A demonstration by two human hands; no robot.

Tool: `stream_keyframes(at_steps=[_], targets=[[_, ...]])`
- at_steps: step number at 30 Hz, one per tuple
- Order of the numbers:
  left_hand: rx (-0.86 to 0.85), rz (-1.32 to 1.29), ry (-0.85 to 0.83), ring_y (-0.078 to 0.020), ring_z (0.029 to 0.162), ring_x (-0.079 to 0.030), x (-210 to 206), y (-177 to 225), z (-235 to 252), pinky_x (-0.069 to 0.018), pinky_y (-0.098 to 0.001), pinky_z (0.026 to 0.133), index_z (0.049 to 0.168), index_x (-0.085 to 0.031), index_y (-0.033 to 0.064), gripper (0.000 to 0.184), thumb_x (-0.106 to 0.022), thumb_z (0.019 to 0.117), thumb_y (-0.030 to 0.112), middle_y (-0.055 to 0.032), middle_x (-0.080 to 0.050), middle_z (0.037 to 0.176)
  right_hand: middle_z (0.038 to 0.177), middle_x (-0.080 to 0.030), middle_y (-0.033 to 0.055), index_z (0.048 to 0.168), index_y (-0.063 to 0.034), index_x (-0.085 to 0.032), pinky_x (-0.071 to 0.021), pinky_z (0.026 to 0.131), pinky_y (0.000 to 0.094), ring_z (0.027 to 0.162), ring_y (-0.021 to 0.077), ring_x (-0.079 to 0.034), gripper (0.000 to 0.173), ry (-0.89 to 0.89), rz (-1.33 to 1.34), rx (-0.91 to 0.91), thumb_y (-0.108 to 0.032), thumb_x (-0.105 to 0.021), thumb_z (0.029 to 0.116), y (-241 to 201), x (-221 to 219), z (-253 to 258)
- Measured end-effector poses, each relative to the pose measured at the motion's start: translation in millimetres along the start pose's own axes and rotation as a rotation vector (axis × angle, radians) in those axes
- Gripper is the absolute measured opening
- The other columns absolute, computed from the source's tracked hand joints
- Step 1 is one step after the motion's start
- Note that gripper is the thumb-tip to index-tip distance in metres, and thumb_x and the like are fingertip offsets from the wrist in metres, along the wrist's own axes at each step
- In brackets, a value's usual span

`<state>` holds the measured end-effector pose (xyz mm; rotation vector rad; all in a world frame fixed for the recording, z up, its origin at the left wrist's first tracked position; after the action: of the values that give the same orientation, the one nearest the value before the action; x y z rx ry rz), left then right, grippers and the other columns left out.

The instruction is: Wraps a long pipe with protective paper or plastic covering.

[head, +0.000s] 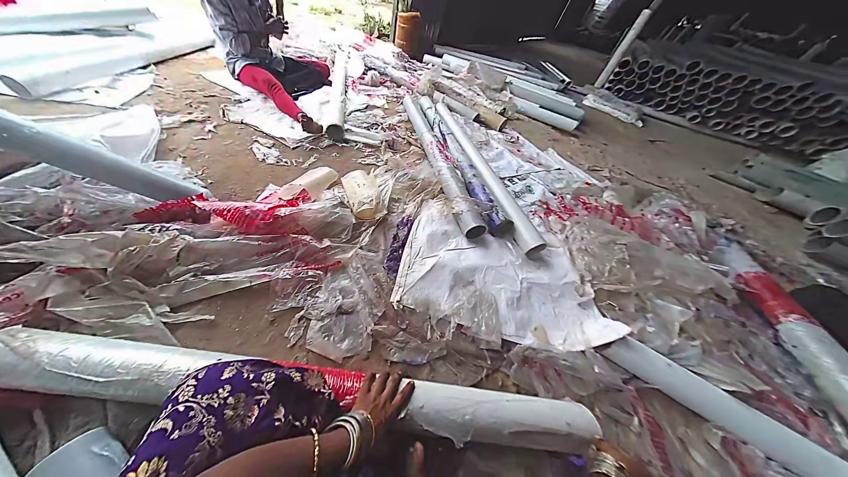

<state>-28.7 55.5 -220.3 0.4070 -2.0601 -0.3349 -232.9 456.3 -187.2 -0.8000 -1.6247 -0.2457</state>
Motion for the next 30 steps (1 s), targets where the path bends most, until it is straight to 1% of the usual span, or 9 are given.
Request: stream_keyframes(at_steps=[3,6,9,12,17,21,24,27,30], targets=[[0.013,0.016,-0.015,-0.0466,0.154,-0.022,-2,0,-2,-0.0189,-0.0737,0.117,0.165,-0.024,0.021,0.111,-0.088,0.0743,0.024,-0.0203,-0.025,0.168,0.133,-0.064,0.0287,0.118,0.0029,-0.073,-0.0416,0.109,0.058,0.132,0.043,-0.057,0.031,0.009,0.027,0.005,-0.022,-0.063,0.1019,4,-12,3],[0.016,0.045,-0.036,-0.0459,0.155,-0.021,1,3,-1,-0.0187,-0.0725,0.117,0.165,-0.022,0.0204,0.11,-0.086,0.0754,0.024,-0.0203,-0.023,0.169,0.133,-0.065,0.0253,0.12,0.0008,-0.073,-0.0416,0.11,0.054,0.13,0.0391,-0.058,0.027,0.007,0.131,-0.054,-0.016,-0.064,0.1006,-5,-4,-9],[0.004,0.074,-0.015,-0.0462,0.153,-0.024,2,6,2,-0.0211,-0.0714,0.117,0.165,-0.023,0.0197,0.108,-0.084,0.0759,0.025,-0.0211,-0.026,0.167,0.125,-0.069,0.0238,0.116,0.0019,-0.074,-0.0447,0.104,0.0512,0.119,0.0354,-0.063,0.023,0.03,0.252,-0.098,-0.013,-0.064,0.1009,2,-3,-3],[-0.003,0.077,0.007,-0.0465,0.152,-0.026,4,7,1,-0.0219,-0.071,0.116,0.164,-0.026,0.0182,0.107,-0.084,0.0756,0.026,-0.0212,-0.029,0.166,0.127,-0.068,0.0237,0.116,0.0018,-0.074,-0.0449,0.105,0.052,0.122,0.0355,-0.063,0.026,0.005,0.17,-0.121,-0.015,-0.059,0.103,5,1,0],[0.003,0.085,0.02,-0.0457,0.152,-0.028,2,3,2,-0.0221,-0.0706,0.116,0.164,-0.026,0.0194,0.105,-0.083,0.0766,0.03,-0.0203,-0.031,0.165,0.123,-0.071,0.0214,0.114,-0.0013,-0.076,-0.0465,0.103,0.0524,0.118,0.0343,-0.065,0.025,0.011,0.135,-0.091,-0.019,-0.065,0.1004,5,-1,1],[-0.006,0.078,0.024,-0.0464,0.151,-0.028,3,4,1,-0.0232,-0.0706,0.116,0.164,-0.027,0.0185,0.104,-0.083,0.0771,0.029,-0.0213,-0.031,0.165,0.12,-0.072,0.0209,0.109,-0.0027,-0.077,-0.0469,0.101,0.0525,0.116,0.0342,-0.065,0.019,0.052,0.202,-0.103,-0.014,-0.067,0.0973,2,-2,-4],[0.001,0.08,0.027,-0.0463,0.151,-0.029,4,5,0,-0.0233,-0.0707,0.116,0.164,-0.027,0.0185,0.103,-0.082,0.0776,0.029,-0.0213,-0.032,0.165,0.117,-0.072,0.0207,0.109,-0.0005,-0.076,-0.0482,0.097,0.0496,0.109,0.0316,-0.067,0.018,0.032,0.266,-0.071,-0.008,-0.068,0.0949,-4,-4,-11],[0.001,0.085,0.03,-0.0464,0.151,-0.029,3,4,2,-0.0231,-0.0705,0.116,0.164,-0.027,0.0188,0.103,-0.082,0.0773,0.03,-0.0213,-0.032,0.165,0.106,-0.072,0.0206,0.105,0.0014,-0.075,-0.0514,0.087,0.0472,0.094,0.0288,-0.067,0.015,0.043,0.394,-0.071,-0.003,-0.07,0.0917,-8,-9,-22],[0.008,0.079,0.011,-0.0464,0.151,-0.028,3,3,2,-0.0221,-0.0712,0.116,0.164,-0.025,0.0194,0.104,-0.082,0.0773,0.029,-0.021,-0.03,0.166,0.105,-0.073,0.0197,0.105,-0.0001,-0.076,-0.0517,0.086,0.0475,0.092,0.0287,-0.068,0.016,0.022,0.402,-0.078,-0.002,-0.07,0.0907,-12,-14,-33]])
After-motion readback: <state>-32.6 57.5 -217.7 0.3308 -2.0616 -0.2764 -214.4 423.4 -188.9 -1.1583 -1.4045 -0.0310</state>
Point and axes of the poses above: each hand's wrist, its own z-axis towards the middle knuckle, its own x-axis out of the back of the hand, y = z × x, the point moved 5 cm from there along z, towards the middle knuckle
